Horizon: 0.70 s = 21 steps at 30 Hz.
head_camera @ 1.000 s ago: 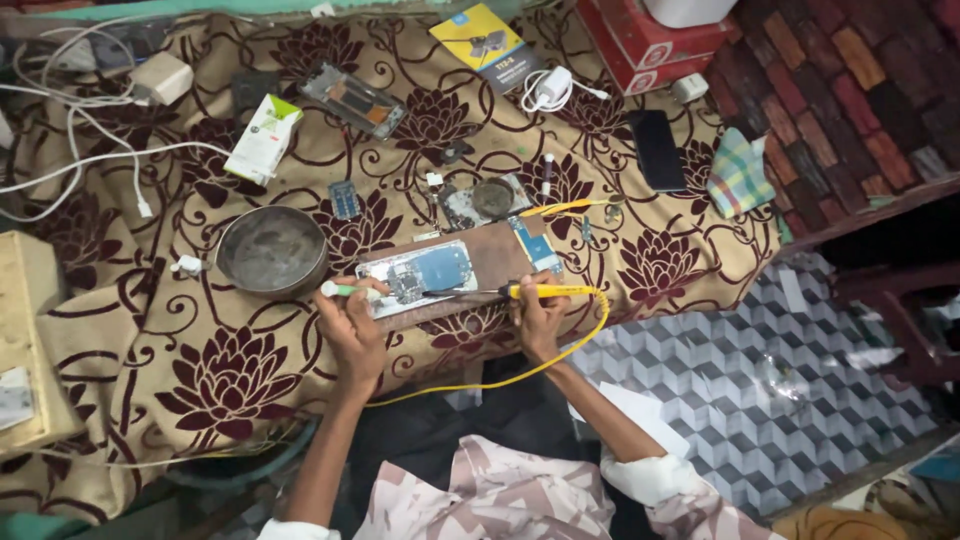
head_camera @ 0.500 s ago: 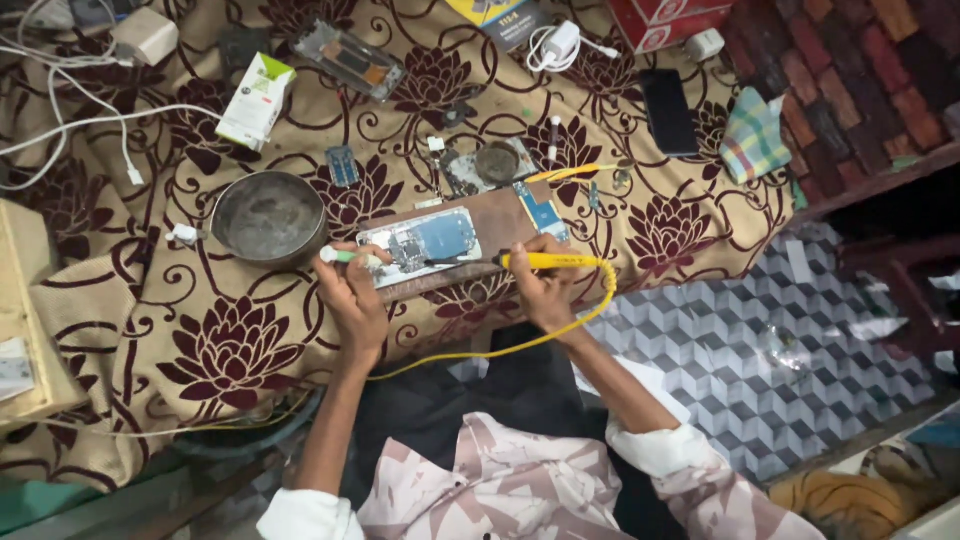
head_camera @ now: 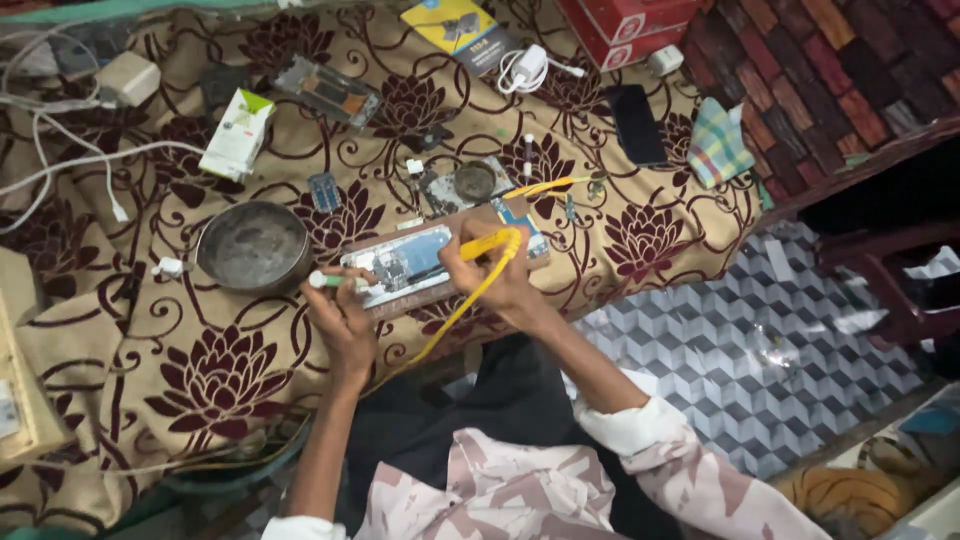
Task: The person uses a soldering iron and a small tube to work on a disassembled mobile phone motherboard placed on a wooden board. They repeatedly apply the soldering iron to various points on the circuit board while holding the tube in the other hand.
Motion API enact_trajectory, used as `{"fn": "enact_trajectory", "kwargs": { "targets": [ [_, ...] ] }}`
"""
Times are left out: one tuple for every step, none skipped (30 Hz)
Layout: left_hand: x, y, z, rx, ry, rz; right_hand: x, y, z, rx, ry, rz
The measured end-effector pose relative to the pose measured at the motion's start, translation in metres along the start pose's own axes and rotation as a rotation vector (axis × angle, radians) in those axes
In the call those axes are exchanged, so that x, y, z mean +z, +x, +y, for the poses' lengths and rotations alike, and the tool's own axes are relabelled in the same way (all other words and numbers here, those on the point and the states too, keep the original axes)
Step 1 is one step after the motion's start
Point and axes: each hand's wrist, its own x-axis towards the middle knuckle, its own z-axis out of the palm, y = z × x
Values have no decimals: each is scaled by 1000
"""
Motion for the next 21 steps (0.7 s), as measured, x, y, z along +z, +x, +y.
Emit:
{"fn": "enact_trajectory", "kwargs": {
  "targets": [
    [1,1,0,-60,12,8,2,1,2,-12,-7,13],
    [1,-1,0,-125,24,12,3,1,3,-18,-14,26],
    [1,-2,-1,-189,37,16,3,0,3,-36,-35,40],
    [-1,-5,-1,-135,40,11,4,-2,3,-49,-54,52],
    [-2,-7,-1,-80,43,6,4,-4,1,-62,-73,62],
    [0,-4,-3,-18,42,1,3,-2,1,-41,-71,66],
    [1,-2,-5,-4,39,4,2,1,-1,-20,-69,69],
    [0,-3,-6,4,41,3,2,0,-4,9,-64,74],
    [-1,-4,-7,12,43,1,1,-2,-7,31,15,44],
    [1,-4,-8,3,56,2,-1,-2,-10,48,89,11],
    [1,-2,-10,-6,69,3,-3,-2,-13,66,163,-22],
    [0,-4,-10,-18,87,3,-3,-5,-17,38,101,-25],
    [-1,-5,-10,-67,81,6,-3,-7,-21,10,40,-28],
    [-1,-5,-11,-110,74,6,-3,-9,-23,-21,-23,-27],
    [0,-4,-11,-154,67,6,-2,-10,-24,17,-12,-24],
    [1,-2,-11,-144,61,4,0,-11,-24,53,0,-22],
    [2,0,-11,-134,55,3,2,-11,-23,88,13,-19],
    [1,-2,-11,-131,52,1,5,-14,-20,37,-25,19],
    [-1,-4,-10,-83,56,0,8,-15,-15,-14,-63,56],
    [0,-4,-9,-31,55,2,8,-15,-9,-71,-104,92],
    [1,-3,-8,21,53,3,7,-16,-2,-40,-78,101]
  ]
}}
